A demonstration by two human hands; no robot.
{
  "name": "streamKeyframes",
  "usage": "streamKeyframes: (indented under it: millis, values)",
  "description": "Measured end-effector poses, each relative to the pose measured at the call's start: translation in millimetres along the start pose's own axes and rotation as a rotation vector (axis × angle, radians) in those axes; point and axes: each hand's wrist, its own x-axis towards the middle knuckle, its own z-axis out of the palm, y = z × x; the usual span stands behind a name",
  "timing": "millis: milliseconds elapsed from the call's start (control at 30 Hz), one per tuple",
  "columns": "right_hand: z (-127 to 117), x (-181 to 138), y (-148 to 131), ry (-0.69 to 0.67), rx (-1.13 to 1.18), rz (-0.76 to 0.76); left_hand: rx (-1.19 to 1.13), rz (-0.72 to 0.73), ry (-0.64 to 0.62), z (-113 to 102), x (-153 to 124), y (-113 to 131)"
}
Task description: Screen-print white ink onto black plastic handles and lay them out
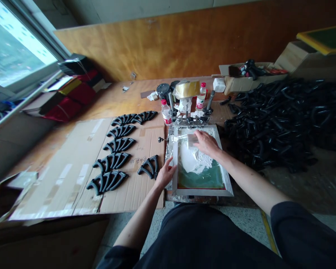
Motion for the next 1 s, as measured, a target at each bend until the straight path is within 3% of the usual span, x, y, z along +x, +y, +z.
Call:
streamKeyframes:
  millis: [100,167,267,333,433,533,600,733,900,1000]
  values:
    - [12.6,-19.2,-16.2,-0.147,-0.032,-0.059,0.020,0.004,-0.017,-1.0,2.2,-4.4]
    - [15.9,-43.2,-16.2,-0.173,-0.046,-0.190,0.021,0.006,-0.019,-0.4,2.4,-7.1]
    - [8.5,-71.2,-10.2,-0.243,-0.018,-0.440,0.020,0.005,-0.011,1.4,2.5,-9.2]
    - [-1.0,-74.7,-6.3,-0.308,0.021,-0.516,0.020,-0.002,0.001,2.1,2.3,-8.7]
    - [-7.6,-63.9,-4.4,-0.325,0.061,-0.430,-0.007,-0.006,0.012,1.2,0.8,-5.4]
    - [3.5,-60.3,-6.0,-0.167,0.076,-0.342,-0.061,-0.011,0.015,-1.0,-1.9,-0.8]
    - [14.1,-69.1,-6.1,-0.113,0.091,-0.383,-0.094,-0.023,0.019,-2.0,-3.6,1.9]
    - [17.0,-82.1,-5.2,-0.169,0.130,-0.442,-0.120,-0.038,0.010,-2.6,-5.1,6.2]
    - [-7.1,-29.7,-11.6,-0.034,0.139,-0.200,-0.202,-0.015,-0.055,-10.2,-10.3,20.7]
    - [-29.1,8.1,10.9,0.060,0.129,-0.054,-0.331,0.006,-0.054,-20.4,-20.1,43.3]
